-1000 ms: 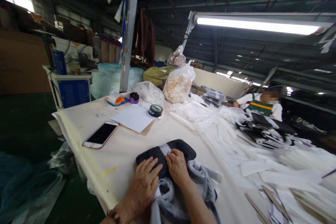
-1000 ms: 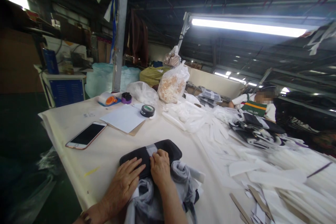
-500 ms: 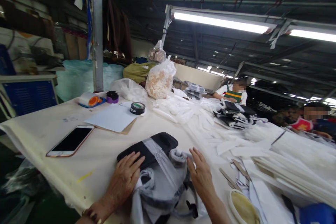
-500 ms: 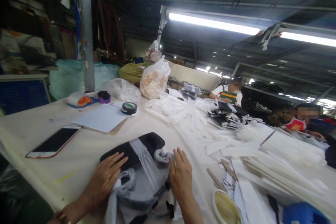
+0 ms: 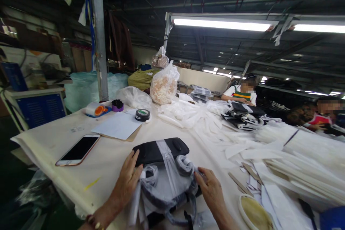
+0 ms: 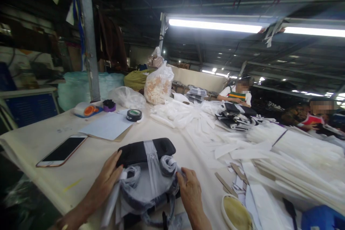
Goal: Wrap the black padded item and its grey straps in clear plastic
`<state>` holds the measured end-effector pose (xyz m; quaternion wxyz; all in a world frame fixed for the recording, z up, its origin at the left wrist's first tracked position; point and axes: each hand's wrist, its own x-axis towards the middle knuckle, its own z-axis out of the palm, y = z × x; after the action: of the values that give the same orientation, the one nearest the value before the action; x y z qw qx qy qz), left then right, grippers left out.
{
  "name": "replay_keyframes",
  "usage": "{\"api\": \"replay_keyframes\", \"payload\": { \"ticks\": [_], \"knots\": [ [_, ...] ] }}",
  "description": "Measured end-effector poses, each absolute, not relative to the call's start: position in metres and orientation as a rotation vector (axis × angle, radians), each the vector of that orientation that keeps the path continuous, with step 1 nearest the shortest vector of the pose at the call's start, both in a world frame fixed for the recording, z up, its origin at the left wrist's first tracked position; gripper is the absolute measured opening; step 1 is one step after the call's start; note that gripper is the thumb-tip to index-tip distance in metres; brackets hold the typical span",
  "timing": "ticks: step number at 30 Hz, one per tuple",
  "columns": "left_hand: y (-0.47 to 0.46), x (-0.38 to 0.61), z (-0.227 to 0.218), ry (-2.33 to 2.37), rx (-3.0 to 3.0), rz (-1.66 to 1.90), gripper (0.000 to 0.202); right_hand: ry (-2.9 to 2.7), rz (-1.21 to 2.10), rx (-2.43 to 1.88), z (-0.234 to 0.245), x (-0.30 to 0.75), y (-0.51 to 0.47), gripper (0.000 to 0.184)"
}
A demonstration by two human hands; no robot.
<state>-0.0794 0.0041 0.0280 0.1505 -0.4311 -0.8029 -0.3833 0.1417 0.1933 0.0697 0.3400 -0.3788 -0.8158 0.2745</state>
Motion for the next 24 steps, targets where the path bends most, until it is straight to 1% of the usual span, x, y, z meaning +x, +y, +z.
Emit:
{"api": "replay_keyframes", "payload": {
  "ticks": [3, 6, 9, 11, 13, 16, 18, 20, 22, 24],
  "knots": [
    [0.0, -0.041, 0.02, -2.391, -1.057, -1.438, 0.05, -2.075, 0.713, -0.979, 0.064, 0.138, 0.187, 0.027],
    [0.007, -0.016, 0.022, -2.497, -1.06, -1.544, 0.057, -2.036, 0.686, -0.956, 0.056, 0.136, 0.179, 0.028],
    [0.011, -0.009, 0.027, -2.498, -1.071, -1.688, 0.059, -2.013, 0.675, -0.931, 0.049, 0.137, 0.175, 0.032],
    [0.008, -0.01, 0.025, -2.441, -0.971, -1.91, 0.062, -2.023, 0.674, -0.922, 0.044, 0.14, 0.176, 0.036],
    [0.001, -0.013, 0.017, -2.393, -0.849, -2.206, 0.066, -2.056, 0.638, -0.9, 0.04, 0.143, 0.178, 0.039],
    [-0.007, -0.014, 0.007, -2.369, -0.684, -2.567, 0.072, -2.061, 0.379, -0.838, 0.038, 0.148, 0.175, 0.043],
    [-0.009, -0.012, 0.008, -2.362, -0.567, -2.649, 0.074, -2.058, 0.122, -0.759, 0.043, 0.149, 0.165, 0.042],
    [-0.007, -0.009, 0.017, -2.382, -0.497, -2.649, 0.076, -2.097, -0.059, -0.625, 0.05, 0.145, 0.147, 0.038],
    [-0.005, -0.008, 0.03, -2.461, -0.478, -2.588, 0.076, -2.171, -0.093, -0.472, 0.055, 0.136, 0.124, 0.034],
    [-0.004, -0.008, 0.044, -2.578, -0.48, -2.451, 0.077, -2.24, -0.013, -0.397, 0.056, 0.123, 0.101, 0.029]
  ]
}}
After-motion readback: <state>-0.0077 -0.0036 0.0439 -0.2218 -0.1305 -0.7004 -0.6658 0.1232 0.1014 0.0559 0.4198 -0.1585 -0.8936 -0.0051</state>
